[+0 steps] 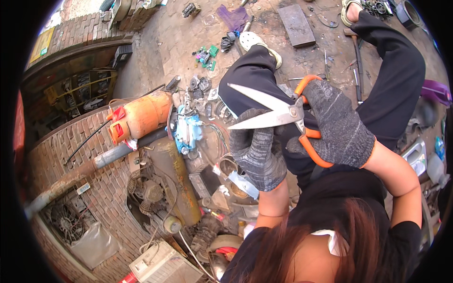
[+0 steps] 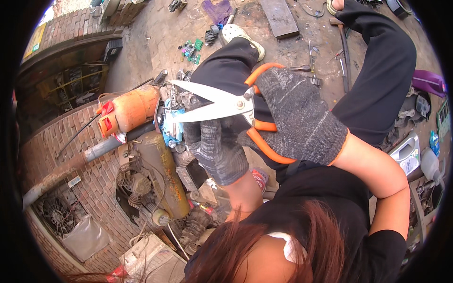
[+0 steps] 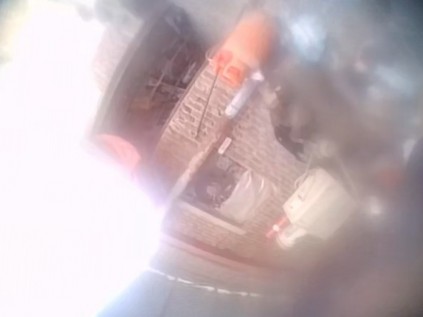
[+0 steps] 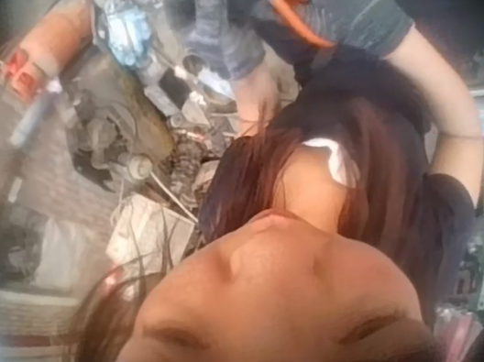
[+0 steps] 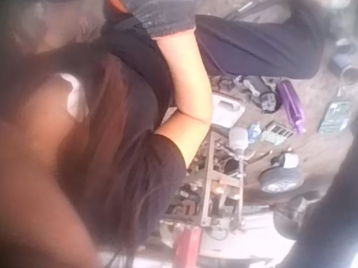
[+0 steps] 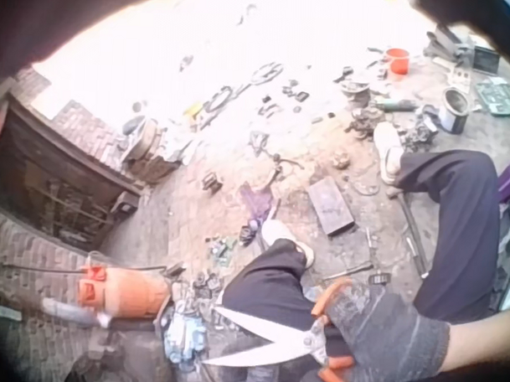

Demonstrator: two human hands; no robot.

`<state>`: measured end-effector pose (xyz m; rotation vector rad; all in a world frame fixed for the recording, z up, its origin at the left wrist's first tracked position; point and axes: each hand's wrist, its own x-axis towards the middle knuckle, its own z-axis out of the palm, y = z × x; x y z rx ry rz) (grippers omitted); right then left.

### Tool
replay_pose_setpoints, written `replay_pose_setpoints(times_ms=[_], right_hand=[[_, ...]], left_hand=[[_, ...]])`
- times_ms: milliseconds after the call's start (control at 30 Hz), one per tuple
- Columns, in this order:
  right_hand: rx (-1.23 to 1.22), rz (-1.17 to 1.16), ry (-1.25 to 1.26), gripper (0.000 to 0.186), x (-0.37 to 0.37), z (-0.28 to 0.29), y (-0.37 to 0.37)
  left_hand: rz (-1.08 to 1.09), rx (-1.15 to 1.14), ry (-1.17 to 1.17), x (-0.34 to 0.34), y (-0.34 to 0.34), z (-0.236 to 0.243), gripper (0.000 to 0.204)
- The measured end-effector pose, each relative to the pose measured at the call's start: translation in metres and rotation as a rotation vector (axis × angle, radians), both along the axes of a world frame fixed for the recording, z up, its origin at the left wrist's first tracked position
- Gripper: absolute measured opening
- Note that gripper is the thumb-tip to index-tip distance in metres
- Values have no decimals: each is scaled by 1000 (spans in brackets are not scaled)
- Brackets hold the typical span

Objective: The person sits on the floor and uses a screwdriver to manipulate a small electronic component. They then use scissors to cut a wire and continue adjusting the component with the screwdriver.

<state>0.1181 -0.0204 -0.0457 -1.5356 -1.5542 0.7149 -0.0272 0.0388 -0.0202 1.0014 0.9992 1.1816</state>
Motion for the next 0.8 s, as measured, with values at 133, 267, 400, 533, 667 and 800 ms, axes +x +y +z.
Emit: replay_pose_setpoints(times_ms=[133, 267, 400, 533, 667, 800], right_hand=[[80, -15, -76, 68, -7, -5, -5], [67, -44, -113, 68, -7, -7, -7], [100, -50, -95, 67, -9, -7, -5], [169, -101, -53, 55, -11, 3, 2], [180, -91, 11, 49, -15, 8, 6], [73, -44, 35, 53, -18, 8, 2]], left_hand=[[138, 168, 66, 2, -1, -5, 26], [153, 190, 155, -1, -2, -4, 28], [141, 192, 104, -1, -3, -4, 27], [160, 219, 87, 0, -3, -4, 37], [235, 344, 145, 7, -2, -4, 48], [285, 409, 241, 6, -1, -3, 51]])
